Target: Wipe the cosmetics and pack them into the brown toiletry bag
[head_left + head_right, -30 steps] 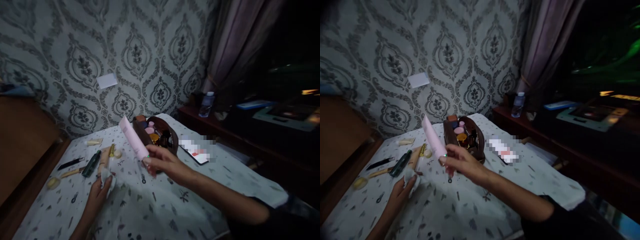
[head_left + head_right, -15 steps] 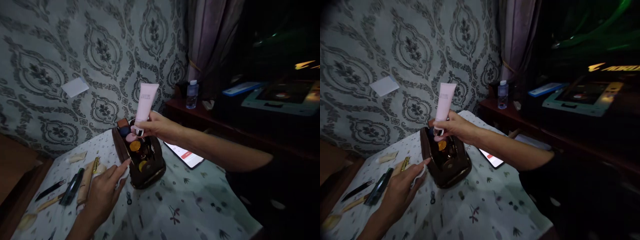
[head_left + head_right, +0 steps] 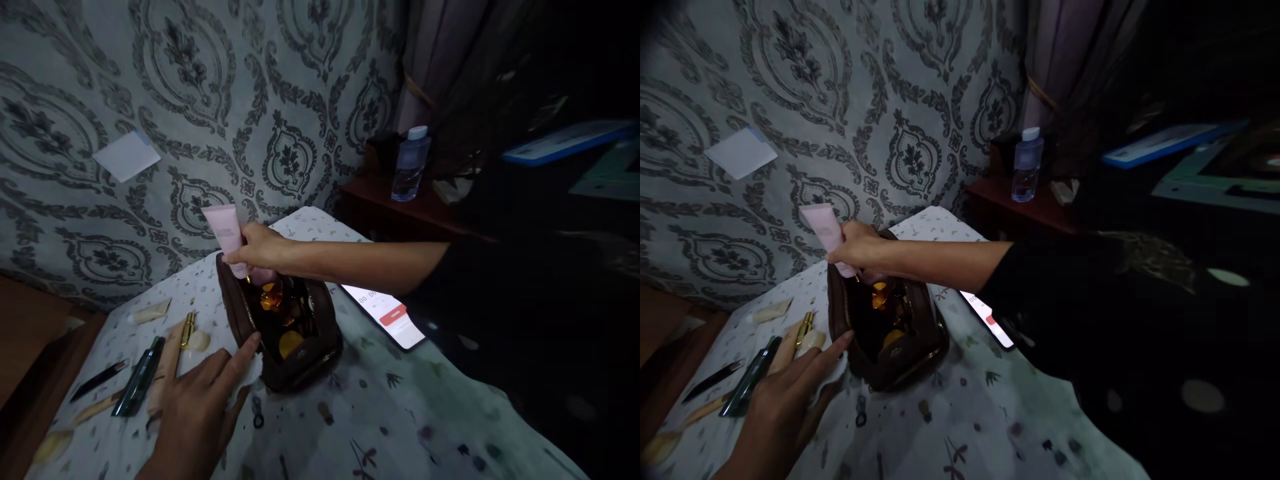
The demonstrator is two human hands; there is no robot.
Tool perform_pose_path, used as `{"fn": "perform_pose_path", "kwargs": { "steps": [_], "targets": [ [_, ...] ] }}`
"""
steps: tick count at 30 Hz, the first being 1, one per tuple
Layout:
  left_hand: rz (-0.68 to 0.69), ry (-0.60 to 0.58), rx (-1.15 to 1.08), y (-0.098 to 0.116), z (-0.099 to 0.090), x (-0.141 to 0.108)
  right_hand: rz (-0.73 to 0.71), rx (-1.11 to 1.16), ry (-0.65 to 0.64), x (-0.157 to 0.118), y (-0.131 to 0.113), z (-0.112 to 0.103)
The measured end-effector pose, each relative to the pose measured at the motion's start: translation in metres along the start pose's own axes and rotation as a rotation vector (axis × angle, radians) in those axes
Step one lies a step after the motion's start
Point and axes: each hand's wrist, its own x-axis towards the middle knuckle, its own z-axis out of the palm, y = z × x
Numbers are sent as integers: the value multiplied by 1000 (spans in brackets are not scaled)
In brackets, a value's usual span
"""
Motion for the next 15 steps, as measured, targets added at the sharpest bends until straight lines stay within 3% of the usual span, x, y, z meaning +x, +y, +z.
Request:
{"fn": "perform_pose_path", "kwargs": {
  "steps": [5,15],
  "targets": [
    [15,6,29,1,1,-1,112,-178,17,10,2,3],
    [31,-44,42,0,4,0,208,-207,-40,29,6,17]
  ]
}}
